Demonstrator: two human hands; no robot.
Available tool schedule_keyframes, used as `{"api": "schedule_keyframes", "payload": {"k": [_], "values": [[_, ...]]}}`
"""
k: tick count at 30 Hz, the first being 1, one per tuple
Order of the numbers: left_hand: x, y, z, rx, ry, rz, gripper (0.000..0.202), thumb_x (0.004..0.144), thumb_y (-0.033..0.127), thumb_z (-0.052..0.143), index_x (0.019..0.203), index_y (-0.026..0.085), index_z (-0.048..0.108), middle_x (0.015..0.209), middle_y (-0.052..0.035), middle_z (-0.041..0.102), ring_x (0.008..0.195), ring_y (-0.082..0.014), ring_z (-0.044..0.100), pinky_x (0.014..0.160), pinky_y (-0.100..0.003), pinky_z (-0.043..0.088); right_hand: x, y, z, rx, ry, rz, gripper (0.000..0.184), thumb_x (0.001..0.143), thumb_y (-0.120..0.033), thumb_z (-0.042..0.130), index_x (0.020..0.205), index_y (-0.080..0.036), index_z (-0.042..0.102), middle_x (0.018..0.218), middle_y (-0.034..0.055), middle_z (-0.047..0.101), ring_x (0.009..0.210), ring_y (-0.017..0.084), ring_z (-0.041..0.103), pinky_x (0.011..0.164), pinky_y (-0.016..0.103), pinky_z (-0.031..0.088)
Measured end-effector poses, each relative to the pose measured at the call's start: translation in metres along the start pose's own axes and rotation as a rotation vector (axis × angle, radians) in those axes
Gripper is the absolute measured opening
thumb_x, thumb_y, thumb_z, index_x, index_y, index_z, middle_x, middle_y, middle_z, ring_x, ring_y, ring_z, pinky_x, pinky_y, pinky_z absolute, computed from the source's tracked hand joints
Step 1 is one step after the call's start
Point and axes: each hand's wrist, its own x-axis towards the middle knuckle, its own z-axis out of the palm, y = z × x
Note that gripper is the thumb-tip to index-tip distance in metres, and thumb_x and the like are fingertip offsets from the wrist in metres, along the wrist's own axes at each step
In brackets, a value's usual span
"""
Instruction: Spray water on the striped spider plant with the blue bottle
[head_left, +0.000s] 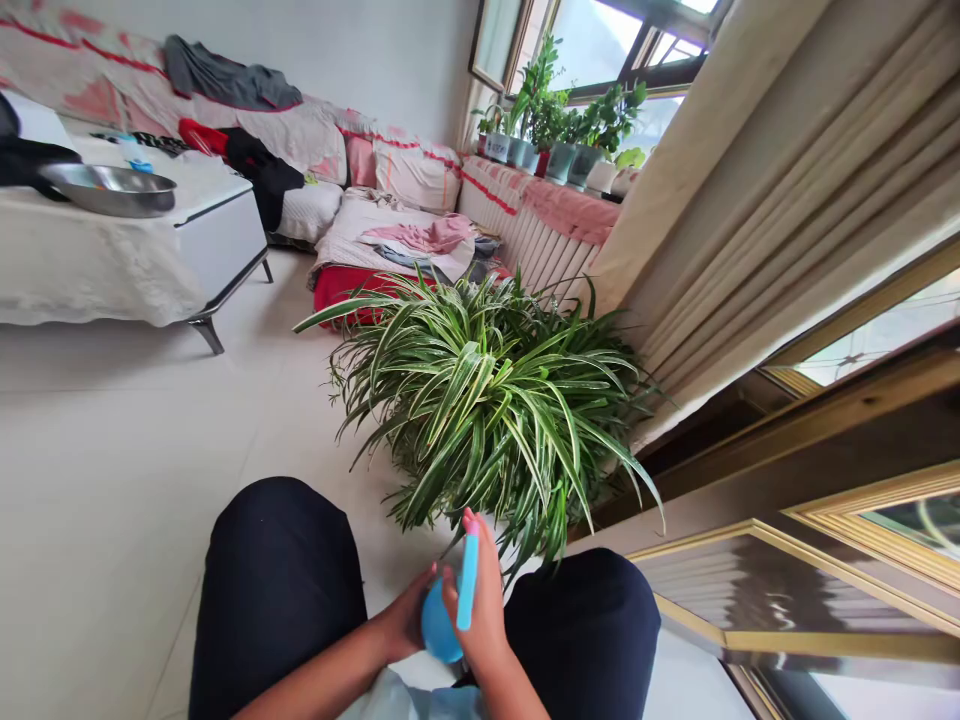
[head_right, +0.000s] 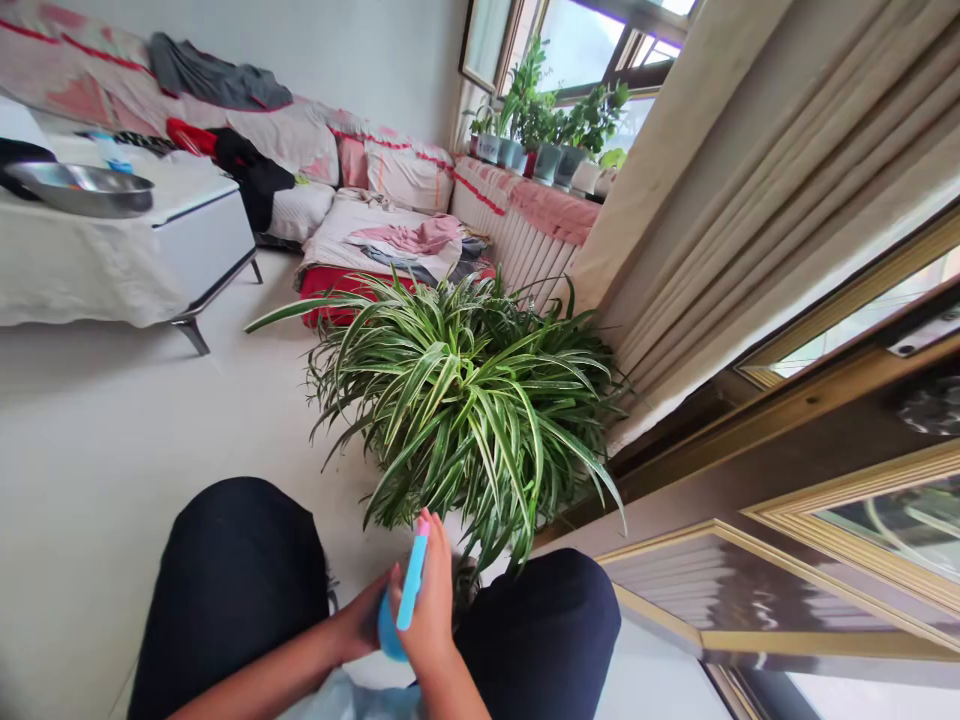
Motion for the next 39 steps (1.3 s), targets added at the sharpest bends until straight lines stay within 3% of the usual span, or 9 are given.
{"api": "schedule_keyframes", "payload": {"k": [4, 8, 13, 17, 22, 29, 33, 36, 39], "values": [[-0.007, -0.008, 0.006, 0.071, 0.031, -0.181, 0.043, 0.076, 0.059, 0.055, 0.088, 0.021, 0.071, 0.083, -0.0089, 0.075, 0.096, -0.0302, 0.065, 0.086, -0.039, 0.043, 0.001, 0.015, -0.031, 0.080, -0.018, 0.133, 0.015, 0.082, -0.022, 0.051, 0.091, -0.018, 0.062, 0.080, 0.0044, 0.069, 0.068, 0.019, 0.067, 0.064, 0.029, 0.056], [-0.006, -0.011, 0.021, 0.110, 0.016, -0.269, 0.043, 0.078, 0.059, 0.054, 0.089, 0.023, 0.072, 0.086, -0.0077, 0.075, 0.095, -0.0279, 0.064, 0.082, -0.035, 0.041, -0.003, 0.018, -0.045, 0.072, 0.044, 0.197, 0.012, 0.084, -0.026, 0.052, 0.082, -0.017, 0.060, 0.068, 0.0022, 0.065, 0.057, 0.016, 0.064, 0.055, 0.025, 0.054], [-0.005, -0.004, 0.044, 0.099, -0.002, -0.248, 0.055, 0.082, 0.063, 0.046, 0.100, 0.017, 0.071, 0.091, -0.0095, 0.074, 0.101, -0.0272, 0.062, 0.086, -0.034, 0.040, -0.016, 0.013, -0.055, 0.106, 0.051, 0.184, 0.028, 0.082, -0.026, 0.057, 0.107, -0.017, 0.065, 0.100, 0.0098, 0.073, 0.088, 0.024, 0.071, 0.079, 0.035, 0.058], [0.000, -0.002, 0.053, 0.082, -0.024, -0.266, 0.057, 0.081, 0.064, 0.048, 0.102, 0.016, 0.070, 0.097, -0.0117, 0.073, 0.105, -0.0290, 0.062, 0.088, -0.036, 0.042, -0.018, 0.015, -0.077, 0.205, 0.054, 0.193, 0.048, 0.082, -0.024, 0.061, 0.129, -0.020, 0.056, 0.126, 0.0124, 0.065, 0.111, 0.027, 0.065, 0.091, 0.039, 0.055], [0.019, -0.014, 0.063, 0.084, -0.054, -0.318, 0.054, 0.082, 0.064, 0.047, 0.100, 0.019, 0.070, 0.101, -0.0103, 0.073, 0.109, -0.0271, 0.062, 0.094, -0.035, 0.041, -0.019, 0.019, -0.107, 0.177, 0.141, 0.303, 0.030, 0.084, -0.030, 0.060, 0.112, -0.020, 0.064, 0.103, 0.0080, 0.072, 0.092, 0.024, 0.070, 0.076, 0.031, 0.058], [0.037, -0.021, 0.083, 0.143, -0.083, -0.422, 0.062, 0.085, 0.063, 0.044, 0.114, 0.013, 0.064, 0.103, -0.0142, 0.073, 0.110, -0.0292, 0.062, 0.096, -0.040, 0.038, -0.029, 0.034, -0.120, 0.083, 0.333, 0.400, 0.015, 0.087, -0.033, 0.051, 0.083, -0.021, 0.059, 0.073, 0.0012, 0.064, 0.064, 0.018, 0.062, 0.063, 0.029, 0.053], [0.043, -0.021, 0.083, 0.156, -0.101, -0.438, 0.065, 0.084, 0.066, 0.044, 0.119, 0.014, 0.061, 0.110, -0.0138, 0.071, 0.108, -0.0272, 0.062, 0.092, -0.038, 0.041, -0.032, 0.033, -0.134, 0.093, 0.335, 0.407, 0.018, 0.085, -0.032, 0.054, 0.095, -0.021, 0.064, 0.090, 0.0046, 0.070, 0.080, 0.021, 0.067, 0.073, 0.032, 0.054], [0.049, -0.020, 0.086, 0.163, -0.092, -0.417, 0.066, 0.083, 0.067, 0.044, 0.122, 0.015, 0.058, 0.111, -0.0128, 0.069, 0.104, -0.0267, 0.063, 0.086, -0.038, 0.043, -0.029, 0.030, -0.146, 0.180, 0.312, 0.388, 0.037, 0.084, -0.030, 0.056, 0.120, -0.022, 0.060, 0.115, 0.0087, 0.069, 0.103, 0.026, 0.067, 0.086, 0.037, 0.054], [0.052, -0.013, 0.087, 0.360, 0.040, -0.370, 0.059, 0.086, 0.064, 0.041, 0.119, 0.019, 0.060, 0.105, -0.0094, 0.069, 0.092, -0.0241, 0.063, 0.075, -0.033, 0.042, -0.024, 0.031, -0.159, 0.253, 0.312, 0.402, 0.043, 0.083, -0.031, 0.057, 0.125, -0.021, 0.058, 0.125, 0.0110, 0.065, 0.111, 0.028, 0.063, 0.089, 0.039, 0.053]]}}
